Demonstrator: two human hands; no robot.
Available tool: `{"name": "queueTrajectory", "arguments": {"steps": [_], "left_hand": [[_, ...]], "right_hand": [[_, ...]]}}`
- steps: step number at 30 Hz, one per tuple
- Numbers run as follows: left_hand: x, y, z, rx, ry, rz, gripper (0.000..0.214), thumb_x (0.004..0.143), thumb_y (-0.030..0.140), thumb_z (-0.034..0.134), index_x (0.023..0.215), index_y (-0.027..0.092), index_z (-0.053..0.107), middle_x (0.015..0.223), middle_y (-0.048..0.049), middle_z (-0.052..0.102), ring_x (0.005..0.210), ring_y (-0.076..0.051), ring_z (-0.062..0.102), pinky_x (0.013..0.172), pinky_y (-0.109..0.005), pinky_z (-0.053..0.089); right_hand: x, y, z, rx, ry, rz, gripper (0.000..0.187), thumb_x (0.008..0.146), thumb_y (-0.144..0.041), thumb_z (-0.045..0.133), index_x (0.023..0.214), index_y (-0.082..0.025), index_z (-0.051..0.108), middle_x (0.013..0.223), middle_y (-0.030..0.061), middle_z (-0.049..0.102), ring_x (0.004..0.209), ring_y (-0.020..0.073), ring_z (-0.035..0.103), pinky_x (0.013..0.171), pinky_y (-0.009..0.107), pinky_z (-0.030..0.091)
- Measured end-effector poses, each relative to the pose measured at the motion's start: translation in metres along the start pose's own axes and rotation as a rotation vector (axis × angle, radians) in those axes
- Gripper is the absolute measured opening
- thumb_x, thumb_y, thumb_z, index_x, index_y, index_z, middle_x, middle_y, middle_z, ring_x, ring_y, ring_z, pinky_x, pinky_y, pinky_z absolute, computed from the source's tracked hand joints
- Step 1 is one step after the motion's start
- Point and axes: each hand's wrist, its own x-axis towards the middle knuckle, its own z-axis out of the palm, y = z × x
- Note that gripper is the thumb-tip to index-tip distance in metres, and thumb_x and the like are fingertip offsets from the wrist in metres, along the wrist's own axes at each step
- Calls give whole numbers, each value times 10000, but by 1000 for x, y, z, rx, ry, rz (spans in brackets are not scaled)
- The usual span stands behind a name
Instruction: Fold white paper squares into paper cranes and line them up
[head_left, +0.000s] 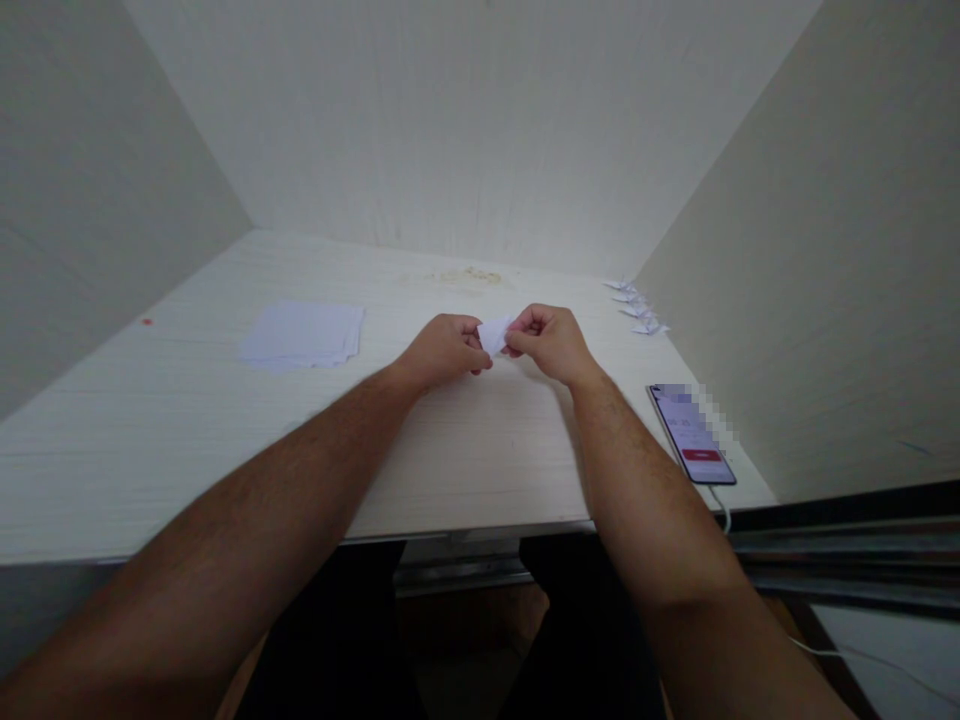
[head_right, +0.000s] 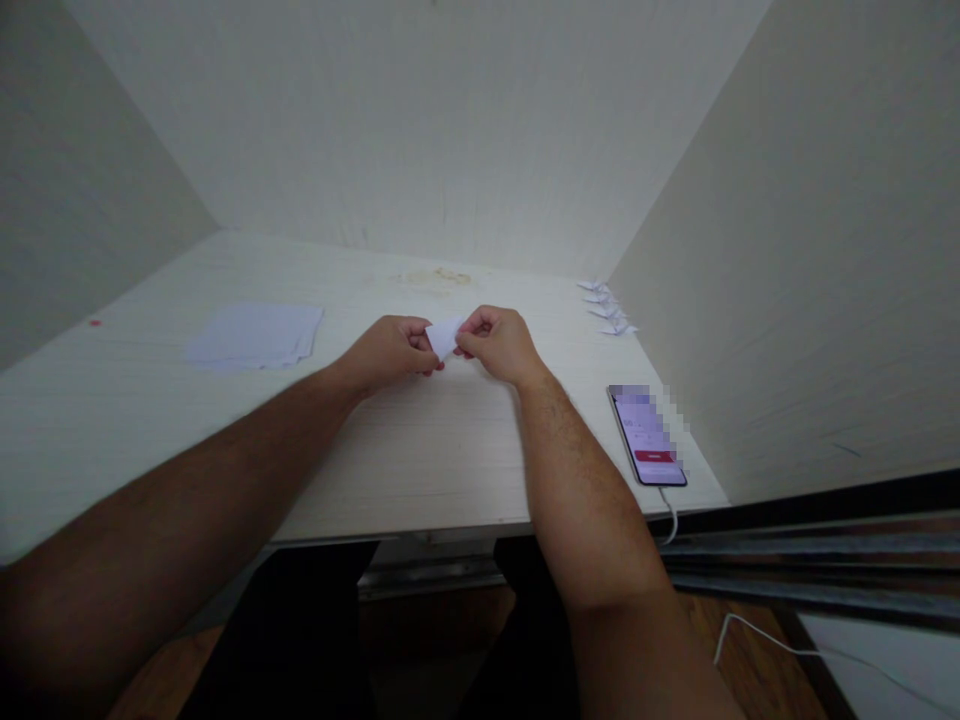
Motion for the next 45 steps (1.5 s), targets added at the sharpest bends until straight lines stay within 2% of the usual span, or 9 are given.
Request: {"name": "queueTrajectory", "arguments": {"steps": [11, 21, 33, 38, 41, 45], "left_hand": [[-1, 2, 0, 8, 1, 7, 94, 579, 94, 697, 640, 159, 669, 528, 11, 624, 434, -86, 465, 457, -236, 279], [0, -2, 0, 48, -21, 14, 80, 600, 126, 693, 670, 156, 669, 551, 11, 625, 470, -93, 487, 476, -238, 290], [-2, -1, 4, 16, -46, 24, 73, 627, 158, 685, 701, 161, 686, 565, -2, 648, 479, -102, 511, 478, -227, 323], [-5, 3, 10, 5, 43, 30, 123, 707, 283, 702, 705, 160, 709, 606, -30, 681, 483, -109, 529, 472, -225, 352], [-7, 4, 14, 0, 92, 43, 122, 709, 278, 711, 682, 160, 702, 592, -19, 673, 485, -104, 530, 476, -216, 356], [-5, -2, 17, -95, 91, 46, 126, 707, 275, 721, 680, 154, 697, 600, -26, 673, 505, -108, 553, 497, -221, 381]], "right_hand": [[-1, 0, 3, -33, 33, -32, 97, 681, -199, 695, 694, -181, 601, 596, 13, 690, 553, 133, 665, 535, 233, 514], [-2, -4, 4, -95, 60, -12, 86, 676, -176, 671, 676, -191, 587, 572, 2, 673, 532, 125, 642, 505, 220, 478], [0, -5, 4, 1, 32, -12, 274, 660, -201, 752, 711, -222, 484, 544, -59, 595, 519, 116, 622, 493, 224, 492], [0, -6, 6, 6, 30, -22, 267, 661, -209, 741, 712, -227, 480, 561, -56, 604, 530, 116, 621, 498, 234, 491], [-1, -7, 7, 11, 28, -36, 264, 660, -203, 736, 710, -226, 478, 561, -59, 602, 526, 109, 616, 490, 227, 476], [-1, -8, 6, 20, 15, -60, 267, 669, -206, 737, 717, -226, 475, 542, -62, 596, 506, 111, 613, 462, 218, 437]]}}
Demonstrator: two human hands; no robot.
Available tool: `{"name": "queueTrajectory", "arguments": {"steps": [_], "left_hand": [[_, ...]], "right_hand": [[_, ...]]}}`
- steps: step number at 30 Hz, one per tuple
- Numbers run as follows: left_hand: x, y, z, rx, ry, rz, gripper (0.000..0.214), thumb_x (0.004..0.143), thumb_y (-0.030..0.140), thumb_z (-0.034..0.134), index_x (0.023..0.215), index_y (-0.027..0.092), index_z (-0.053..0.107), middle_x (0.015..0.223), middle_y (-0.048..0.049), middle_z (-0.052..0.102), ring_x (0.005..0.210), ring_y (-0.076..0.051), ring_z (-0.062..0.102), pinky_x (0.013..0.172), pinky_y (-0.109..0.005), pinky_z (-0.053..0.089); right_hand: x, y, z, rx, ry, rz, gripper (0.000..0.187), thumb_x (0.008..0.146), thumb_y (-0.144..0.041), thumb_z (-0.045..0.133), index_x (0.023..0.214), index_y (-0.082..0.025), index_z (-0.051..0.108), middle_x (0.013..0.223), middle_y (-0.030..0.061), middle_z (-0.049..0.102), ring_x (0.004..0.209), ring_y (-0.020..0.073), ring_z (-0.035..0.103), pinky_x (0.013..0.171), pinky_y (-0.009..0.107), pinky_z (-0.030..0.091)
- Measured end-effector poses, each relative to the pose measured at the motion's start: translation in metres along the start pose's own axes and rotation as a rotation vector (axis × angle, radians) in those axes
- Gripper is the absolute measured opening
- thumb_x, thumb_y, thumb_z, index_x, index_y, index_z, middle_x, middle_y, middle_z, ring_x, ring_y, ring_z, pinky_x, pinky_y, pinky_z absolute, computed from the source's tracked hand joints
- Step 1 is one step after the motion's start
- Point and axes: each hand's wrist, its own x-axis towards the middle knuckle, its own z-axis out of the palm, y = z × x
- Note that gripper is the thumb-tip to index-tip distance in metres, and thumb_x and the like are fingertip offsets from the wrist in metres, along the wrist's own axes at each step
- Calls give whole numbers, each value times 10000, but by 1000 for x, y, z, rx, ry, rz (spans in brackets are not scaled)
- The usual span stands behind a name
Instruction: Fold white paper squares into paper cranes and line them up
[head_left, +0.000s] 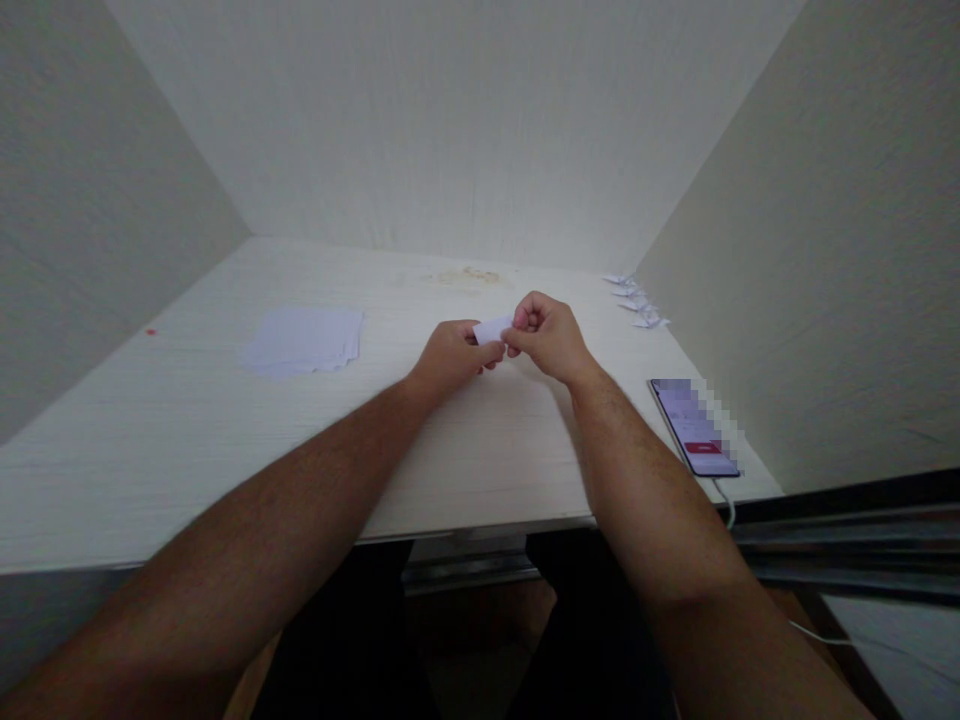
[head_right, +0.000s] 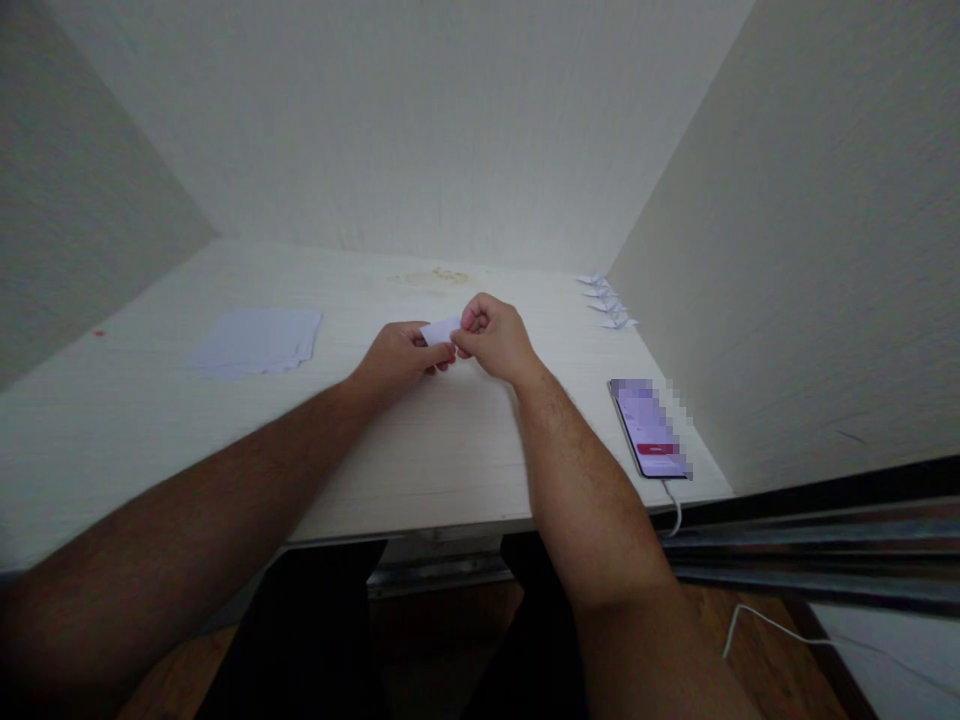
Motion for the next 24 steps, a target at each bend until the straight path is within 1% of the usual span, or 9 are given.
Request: {"name": "queueTrajectory", "arguments": {"steps": [4, 7, 9, 13, 14, 16, 18, 20, 24], "left_hand": [[3, -3, -1, -81, -10, -11, 125, 683, 269, 743, 705, 150, 713, 611, -32, 680, 524, -115, 578, 517, -227, 403], [3, -1, -3, -55, 14, -20, 121, 666, 260, 750, 695, 149, 712, 610, -31, 684, 527, -118, 581, 517, -226, 399], [2, 1, -3, -5, 50, -30, 120, 667, 264, 739, 678, 150, 704, 600, -28, 679, 522, -121, 576, 508, -228, 387], [1, 5, -5, 142, 142, 3, 123, 685, 266, 694, 633, 156, 675, 566, -12, 643, 524, -125, 551, 499, -233, 357], [1, 6, -5, 160, 165, 18, 112, 685, 254, 683, 627, 159, 667, 557, -5, 630, 523, -122, 541, 500, -234, 350], [0, 7, -5, 155, 198, 48, 83, 678, 229, 671, 630, 163, 655, 550, 8, 612, 522, -114, 521, 503, -235, 341], [0, 9, -5, 100, 224, 65, 74, 669, 216, 673, 631, 167, 633, 548, 17, 599, 520, -106, 508, 504, -233, 338], [0, 9, -3, -4, 239, 56, 111, 664, 220, 684, 623, 175, 591, 537, 24, 582, 512, -99, 502, 507, -231, 348], [3, 7, 2, -308, 213, 11, 182, 636, 235, 733, 658, 181, 560, 562, 29, 580, 504, -89, 510, 522, -232, 394]], "right_hand": [[1, 1, 1, 36, -1, -2, 284, 681, -210, 736, 753, -232, 463, 536, -74, 582, 504, 120, 621, 468, 221, 434], [1, 1, 3, 40, 13, 19, 287, 699, -213, 725, 806, -238, 460, 547, -86, 581, 509, 113, 614, 501, 226, 456], [0, 1, 4, 42, 26, 38, 299, 701, -211, 719, 878, -243, 480, 559, -99, 576, 518, 110, 614, 524, 232, 473], [-1, 0, 4, 48, 50, 48, 477, 671, -176, 724, 1097, -257, 524, 581, -108, 559, 555, 127, 623, 532, 245, 477], [-2, 0, 4, 43, 53, 47, 517, 658, -159, 725, 1127, -255, 531, 584, -106, 557, 554, 126, 611, 524, 243, 466], [-2, 0, 5, 27, 43, 51, 536, 642, -139, 721, 1139, -247, 551, 595, -100, 563, 537, 114, 570, 508, 238, 442], [-2, 1, 8, 28, 19, 70, 505, 644, -144, 723, 1115, -244, 569, 627, -85, 597, 538, 103, 547, 513, 235, 438], [-2, 2, 14, 51, 22, 88, 455, 654, -165, 728, 1076, -243, 575, 663, -70, 631, 564, 102, 560, 539, 237, 460], [-2, 5, 25, 105, 138, 78, 386, 675, -217, 741, 1014, -237, 555, 704, -56, 657, 599, 105, 589, 599, 250, 509]]}}
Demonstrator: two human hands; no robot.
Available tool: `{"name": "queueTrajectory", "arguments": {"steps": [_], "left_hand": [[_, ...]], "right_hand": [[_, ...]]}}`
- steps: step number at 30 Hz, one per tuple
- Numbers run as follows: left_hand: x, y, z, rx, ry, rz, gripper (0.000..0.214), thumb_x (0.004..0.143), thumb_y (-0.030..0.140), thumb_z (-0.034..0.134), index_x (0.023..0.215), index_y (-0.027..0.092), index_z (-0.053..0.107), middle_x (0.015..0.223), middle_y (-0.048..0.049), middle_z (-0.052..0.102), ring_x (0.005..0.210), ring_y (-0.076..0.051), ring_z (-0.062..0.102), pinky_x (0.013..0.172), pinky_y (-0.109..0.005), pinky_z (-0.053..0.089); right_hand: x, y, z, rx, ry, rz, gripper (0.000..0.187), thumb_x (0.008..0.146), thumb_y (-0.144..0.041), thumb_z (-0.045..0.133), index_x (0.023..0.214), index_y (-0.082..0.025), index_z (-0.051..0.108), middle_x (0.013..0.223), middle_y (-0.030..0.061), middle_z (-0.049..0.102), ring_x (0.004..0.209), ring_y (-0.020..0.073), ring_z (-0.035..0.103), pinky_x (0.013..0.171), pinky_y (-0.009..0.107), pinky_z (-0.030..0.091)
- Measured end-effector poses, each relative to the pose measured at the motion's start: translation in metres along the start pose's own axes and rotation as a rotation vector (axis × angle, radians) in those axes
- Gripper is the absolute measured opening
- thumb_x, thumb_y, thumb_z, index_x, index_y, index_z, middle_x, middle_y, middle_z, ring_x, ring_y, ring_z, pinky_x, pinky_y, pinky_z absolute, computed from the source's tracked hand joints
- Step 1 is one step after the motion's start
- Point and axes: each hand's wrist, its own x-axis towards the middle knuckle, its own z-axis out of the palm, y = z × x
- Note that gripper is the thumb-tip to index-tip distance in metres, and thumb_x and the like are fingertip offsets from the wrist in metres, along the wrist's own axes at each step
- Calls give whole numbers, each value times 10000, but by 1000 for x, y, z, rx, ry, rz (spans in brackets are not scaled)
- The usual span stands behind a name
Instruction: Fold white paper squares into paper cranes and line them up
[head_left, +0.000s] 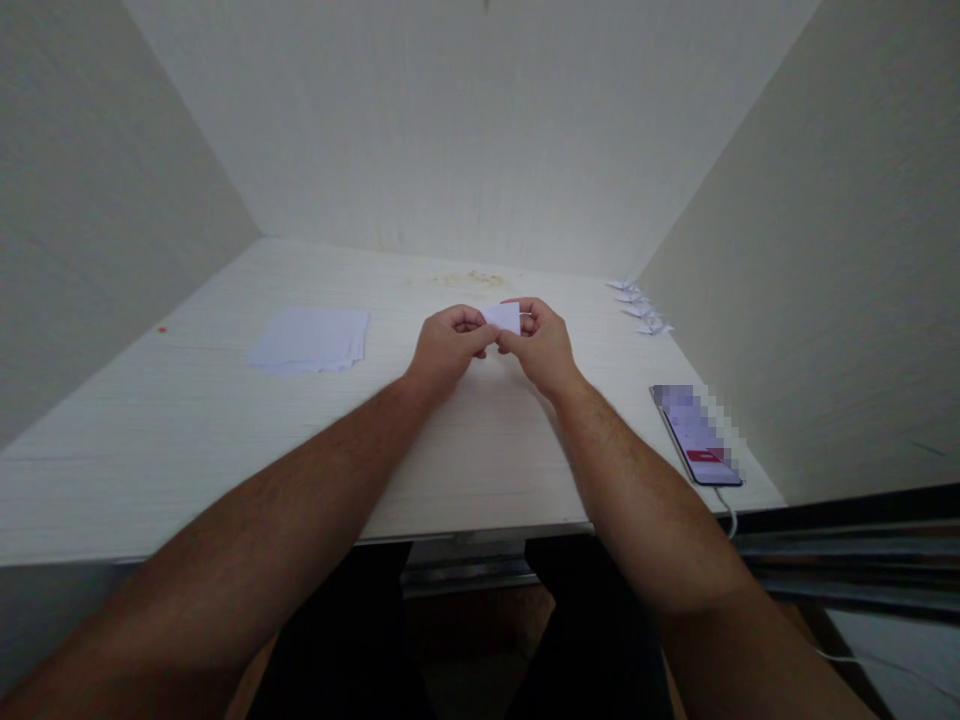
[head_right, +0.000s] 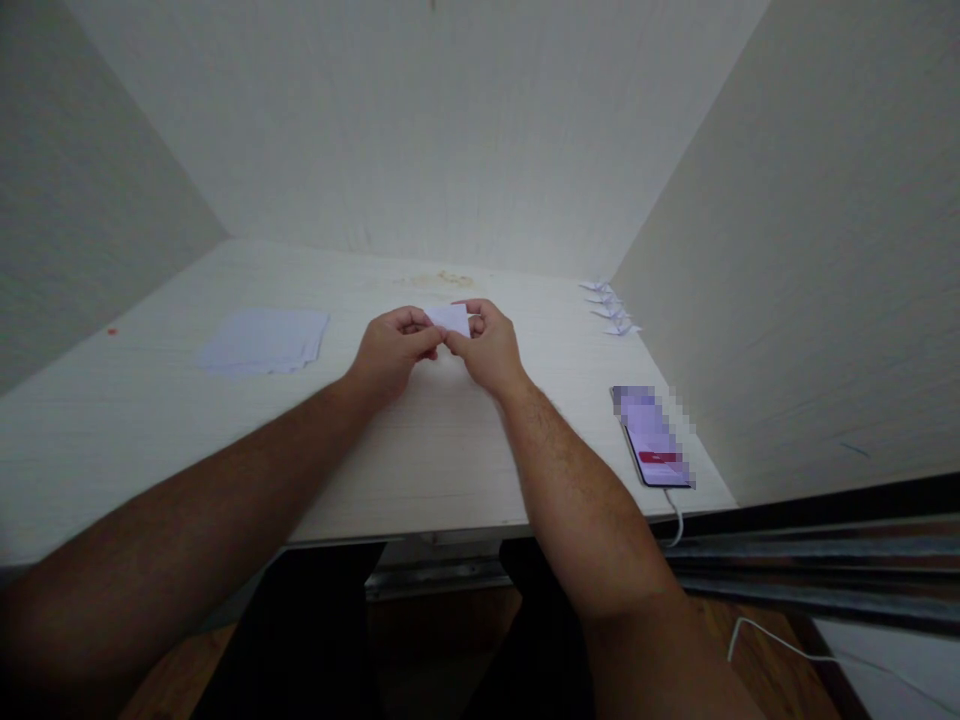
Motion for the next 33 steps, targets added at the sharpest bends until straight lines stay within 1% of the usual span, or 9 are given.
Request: {"name": "queueTrajectory", "arguments": {"steps": [4, 7, 13, 18, 20, 23, 26, 29, 33], "left_hand": [[-1, -2, 4, -241, 11, -101, 216, 591, 183, 753, 674, 181, 553, 598, 37, 570, 536, -83, 526, 549, -227, 427], [-2, 0, 7, -337, 39, -136, 225, 586, 159, 745, 651, 179, 531, 618, 35, 556, 576, -82, 536, 584, -226, 452], [0, 3, 6, -352, 98, -141, 209, 623, 190, 732, 680, 180, 531, 685, 22, 550, 639, -91, 546, 626, -234, 467], [9, 4, -5, -401, 195, -108, 158, 664, 206, 708, 734, 190, 568, 681, 25, 532, 610, -84, 503, 580, -211, 442], [10, 5, -8, -434, 193, -117, 177, 684, 265, 729, 746, 186, 583, 710, 12, 564, 607, -82, 503, 565, -209, 441], [7, 5, -7, -415, 101, -147, 226, 662, 296, 771, 795, 177, 632, 750, -7, 615, 620, -88, 531, 576, -223, 462], [3, 4, -4, -332, 22, -152, 229, 613, 246, 802, 737, 163, 628, 673, 2, 597, 608, -95, 546, 605, -244, 481], [2, 1, -2, -263, 49, -123, 211, 620, 233, 794, 665, 155, 603, 609, 6, 575, 580, -93, 540, 603, -251, 476], [4, -2, -1, -215, 105, -79, 155, 652, 210, 756, 648, 151, 612, 583, 3, 573, 548, -88, 522, 567, -240, 450]], "right_hand": [[-1, 0, 6, 26, 12, -2, 360, 682, -246, 756, 981, -226, 557, 775, -32, 690, 625, 105, 602, 617, 253, 521], [-2, -2, 7, 15, -11, 4, 340, 687, -298, 774, 942, -221, 562, 793, -21, 699, 651, 111, 616, 620, 252, 517], [-2, 1, 6, 8, -42, -5, 300, 690, -285, 743, 916, -226, 555, 768, -26, 681, 644, 116, 618, 642, 271, 530], [0, 5, 4, 28, -50, 4, 302, 664, -258, 719, 917, -223, 557, 778, -22, 684, 642, 113, 618, 650, 275, 546], [-1, 5, 4, 57, -30, 12, 315, 656, -263, 723, 921, -219, 558, 798, -17, 693, 658, 113, 625, 665, 280, 558], [-1, 4, 4, 71, -25, 32, 318, 655, -287, 734, 913, -215, 563, 808, -15, 699, 666, 111, 632, 675, 284, 572], [-2, 4, 5, 76, -34, 48, 307, 654, -294, 746, 898, -214, 578, 773, -20, 696, 643, 111, 632, 648, 273, 568], [-2, 7, 7, 74, -27, 63, 257, 665, -290, 743, 856, -215, 589, 736, -21, 685, 630, 113, 635, 634, 265, 564], [-2, 12, 9, 68, -33, 75, 174, 669, -278, 724, 758, -210, 590, 677, -21, 667, 582, 106, 614, 587, 246, 539]]}}
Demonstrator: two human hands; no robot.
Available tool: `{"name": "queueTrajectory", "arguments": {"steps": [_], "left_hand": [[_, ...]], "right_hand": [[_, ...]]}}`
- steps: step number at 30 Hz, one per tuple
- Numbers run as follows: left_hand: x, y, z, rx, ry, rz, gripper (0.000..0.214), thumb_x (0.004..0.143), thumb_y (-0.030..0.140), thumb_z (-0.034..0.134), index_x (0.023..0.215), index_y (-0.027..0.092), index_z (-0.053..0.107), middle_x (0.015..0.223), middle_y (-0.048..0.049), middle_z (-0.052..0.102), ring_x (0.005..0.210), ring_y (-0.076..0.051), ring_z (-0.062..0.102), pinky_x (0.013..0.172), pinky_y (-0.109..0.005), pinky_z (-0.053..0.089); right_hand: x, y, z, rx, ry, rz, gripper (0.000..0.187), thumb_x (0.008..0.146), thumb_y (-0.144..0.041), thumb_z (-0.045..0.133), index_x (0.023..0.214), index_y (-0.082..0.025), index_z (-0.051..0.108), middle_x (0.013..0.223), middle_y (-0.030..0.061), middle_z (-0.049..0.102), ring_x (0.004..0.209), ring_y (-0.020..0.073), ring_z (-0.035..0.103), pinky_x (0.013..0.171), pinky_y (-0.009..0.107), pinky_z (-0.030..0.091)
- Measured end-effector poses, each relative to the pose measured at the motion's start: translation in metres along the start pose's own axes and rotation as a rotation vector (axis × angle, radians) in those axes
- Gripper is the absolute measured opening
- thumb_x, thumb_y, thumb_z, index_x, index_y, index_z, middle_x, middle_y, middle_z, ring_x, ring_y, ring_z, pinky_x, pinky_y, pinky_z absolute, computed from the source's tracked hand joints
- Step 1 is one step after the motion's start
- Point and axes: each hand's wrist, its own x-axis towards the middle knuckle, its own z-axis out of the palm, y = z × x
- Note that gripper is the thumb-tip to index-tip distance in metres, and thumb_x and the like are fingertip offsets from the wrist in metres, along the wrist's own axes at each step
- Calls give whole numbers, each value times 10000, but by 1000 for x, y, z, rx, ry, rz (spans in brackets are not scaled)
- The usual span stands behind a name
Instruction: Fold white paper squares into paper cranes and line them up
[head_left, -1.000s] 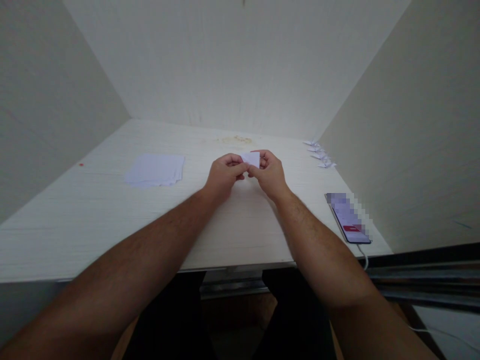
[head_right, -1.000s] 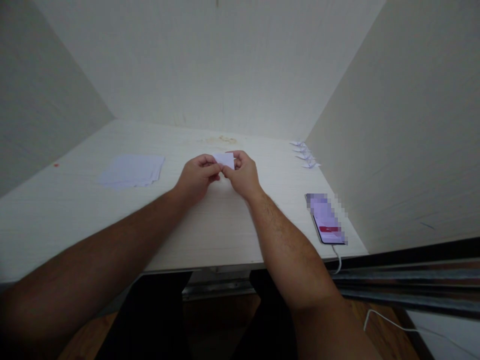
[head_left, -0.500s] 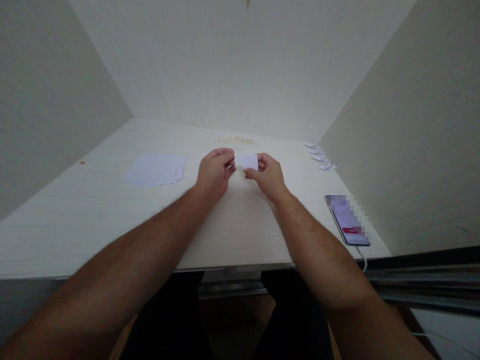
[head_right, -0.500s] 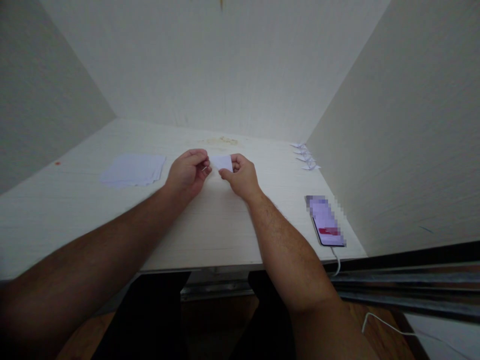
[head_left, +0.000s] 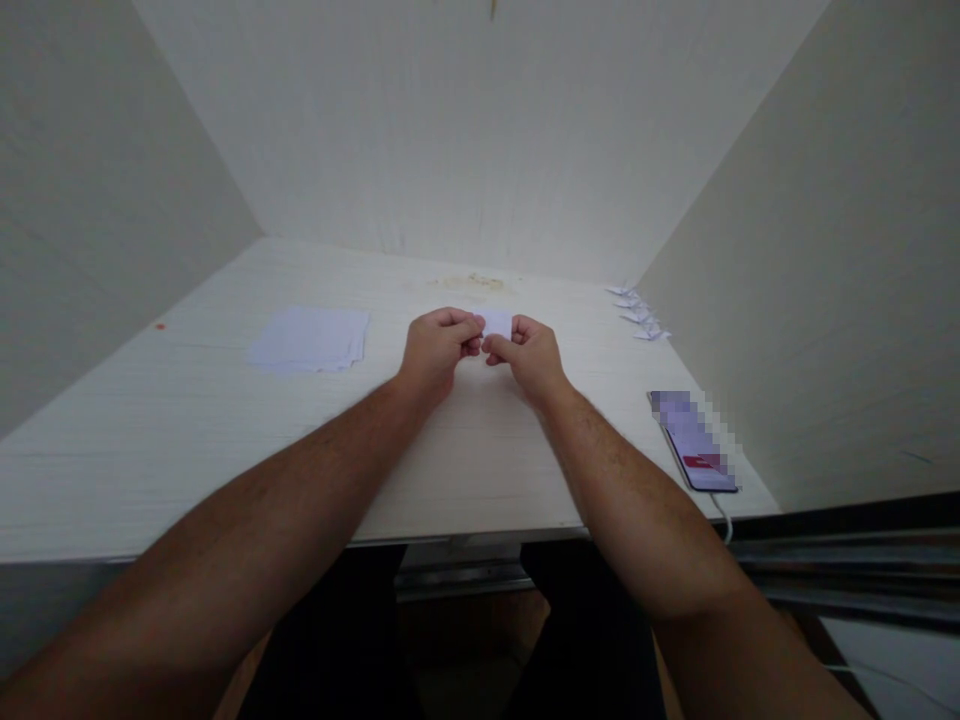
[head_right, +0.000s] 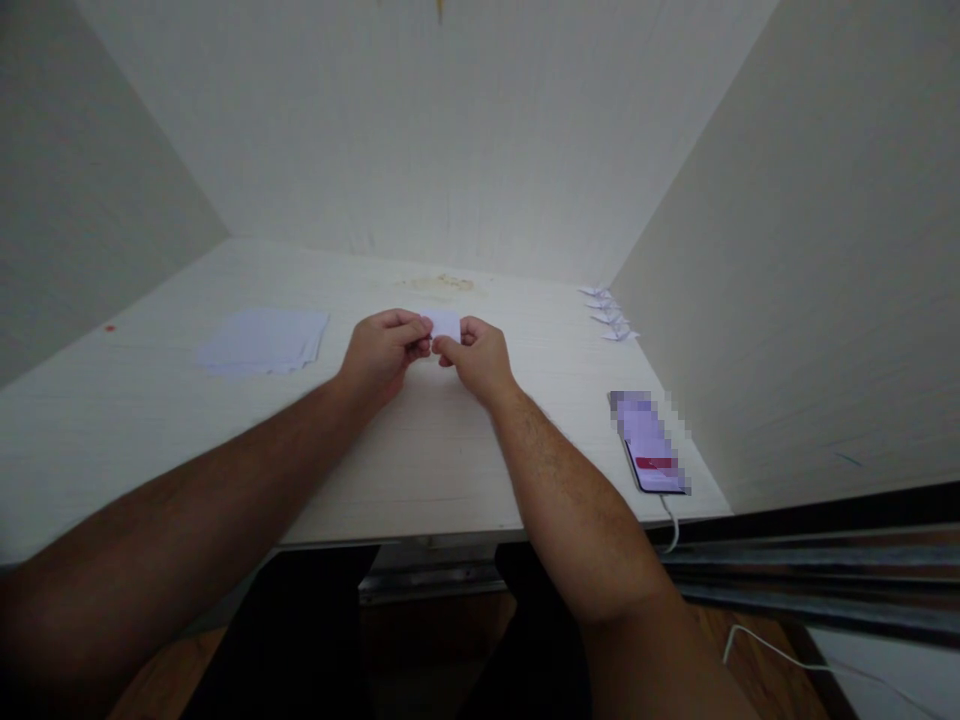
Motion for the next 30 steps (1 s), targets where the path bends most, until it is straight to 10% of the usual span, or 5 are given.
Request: {"name": "queueTrajectory", "arguments": {"steps": [30], "left_hand": [[4, -4, -2, 216, 1, 59, 114, 675, 214, 671, 588, 163, 617, 485, 3, 584, 428, -98, 501, 430, -220, 389]], "right_hand": [[0, 8, -3, -229, 209, -363, 90, 772, -300, 679, 779, -216, 711, 672, -26, 690, 608, 116, 615, 603, 257, 480]]}}
